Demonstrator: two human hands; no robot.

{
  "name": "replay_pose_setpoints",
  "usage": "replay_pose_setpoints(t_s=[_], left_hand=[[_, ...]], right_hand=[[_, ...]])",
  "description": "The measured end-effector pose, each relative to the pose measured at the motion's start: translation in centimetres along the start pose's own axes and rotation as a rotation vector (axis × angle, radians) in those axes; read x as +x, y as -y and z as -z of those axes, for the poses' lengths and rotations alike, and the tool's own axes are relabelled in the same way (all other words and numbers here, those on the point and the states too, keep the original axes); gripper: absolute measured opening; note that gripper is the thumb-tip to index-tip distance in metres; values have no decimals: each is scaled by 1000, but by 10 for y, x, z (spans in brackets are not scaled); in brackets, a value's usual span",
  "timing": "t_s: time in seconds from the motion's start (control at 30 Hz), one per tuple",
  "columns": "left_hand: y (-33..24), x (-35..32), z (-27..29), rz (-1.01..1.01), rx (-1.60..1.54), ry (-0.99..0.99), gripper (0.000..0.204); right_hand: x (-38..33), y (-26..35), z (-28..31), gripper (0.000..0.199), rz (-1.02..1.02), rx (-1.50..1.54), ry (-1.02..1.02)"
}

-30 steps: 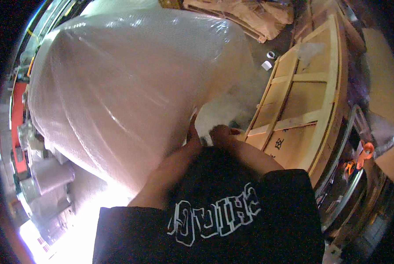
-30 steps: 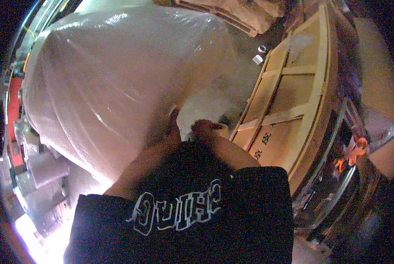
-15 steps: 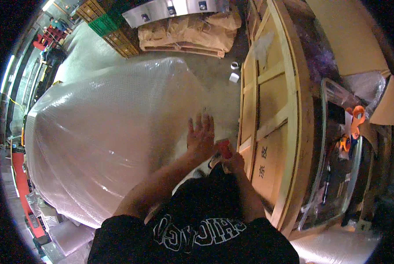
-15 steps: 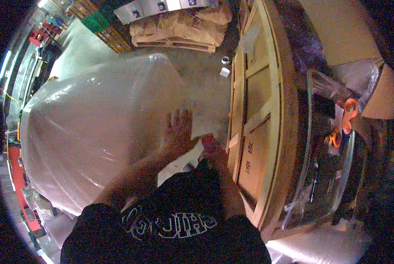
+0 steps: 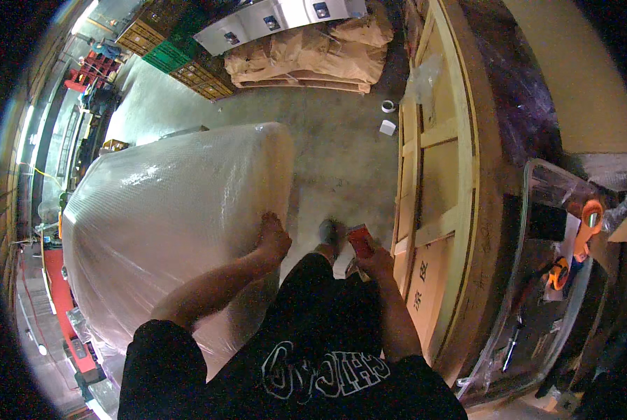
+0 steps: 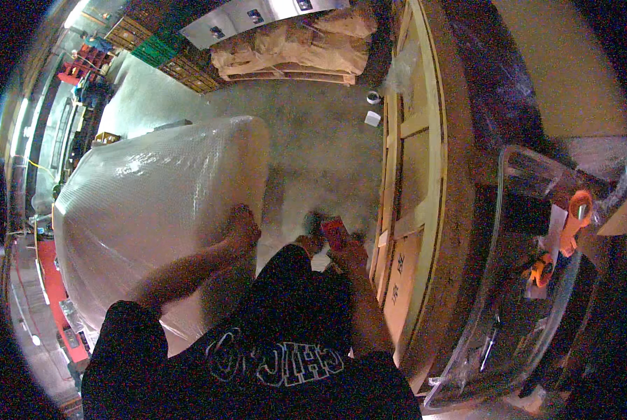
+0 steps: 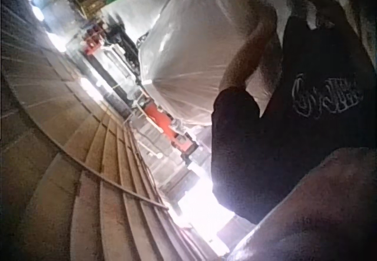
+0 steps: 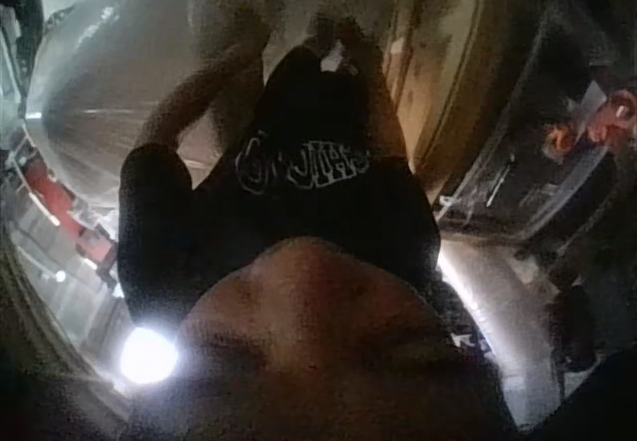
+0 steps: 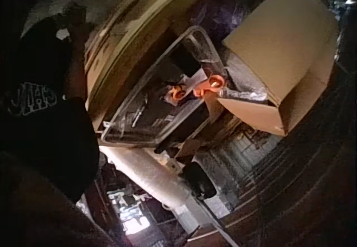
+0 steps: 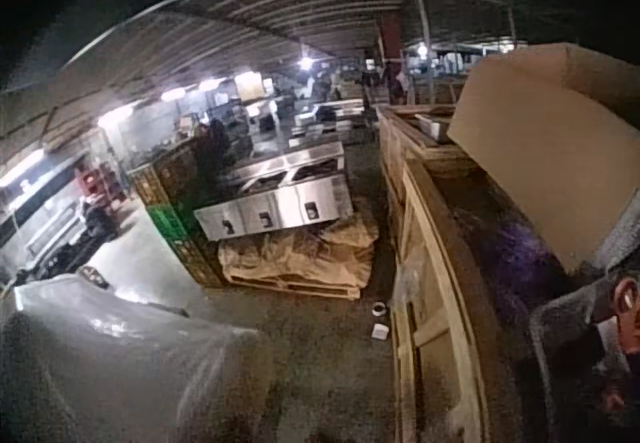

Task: The person wraps a large rectangular object with bubble wrap and secures it with packing tape. They repeatedly pull tape from a dispenser, apply it to the bubble wrap, and smooth the surface to ensure the package is fully covered and sealed.

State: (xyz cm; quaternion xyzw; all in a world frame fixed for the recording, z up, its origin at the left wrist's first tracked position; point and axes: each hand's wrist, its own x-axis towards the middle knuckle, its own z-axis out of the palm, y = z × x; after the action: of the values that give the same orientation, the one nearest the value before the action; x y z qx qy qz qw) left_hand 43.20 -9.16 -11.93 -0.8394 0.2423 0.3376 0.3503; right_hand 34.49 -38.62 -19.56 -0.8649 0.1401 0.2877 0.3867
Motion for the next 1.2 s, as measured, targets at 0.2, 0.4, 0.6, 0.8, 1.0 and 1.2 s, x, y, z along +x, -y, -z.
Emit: replay_pose_setpoints(t_s=[0.2,0.4,0.6,0.8,1.0,1.2], left_hand=[[20,-19,26,-333,351,222,35],[27,-35,58,-467,-315,146,44],[75,-65,128,-560,-776,-207,51],[110,-6,116,-561,-383,-417,49],[119,-34,151,-609,-624,-509,50],[126,-67,109,-487,-915,-293,54]], right_hand=[[6,21,12,77,84,243,-184],[8,34,5,89,209,628,-273],[-147,171,185,100,588,382,-678],[-167,171,302,81,378,-398,-1148],[-155,165,333,68,115,-544,-1387],[-206,82,305,58,-317,-619,-1513]])
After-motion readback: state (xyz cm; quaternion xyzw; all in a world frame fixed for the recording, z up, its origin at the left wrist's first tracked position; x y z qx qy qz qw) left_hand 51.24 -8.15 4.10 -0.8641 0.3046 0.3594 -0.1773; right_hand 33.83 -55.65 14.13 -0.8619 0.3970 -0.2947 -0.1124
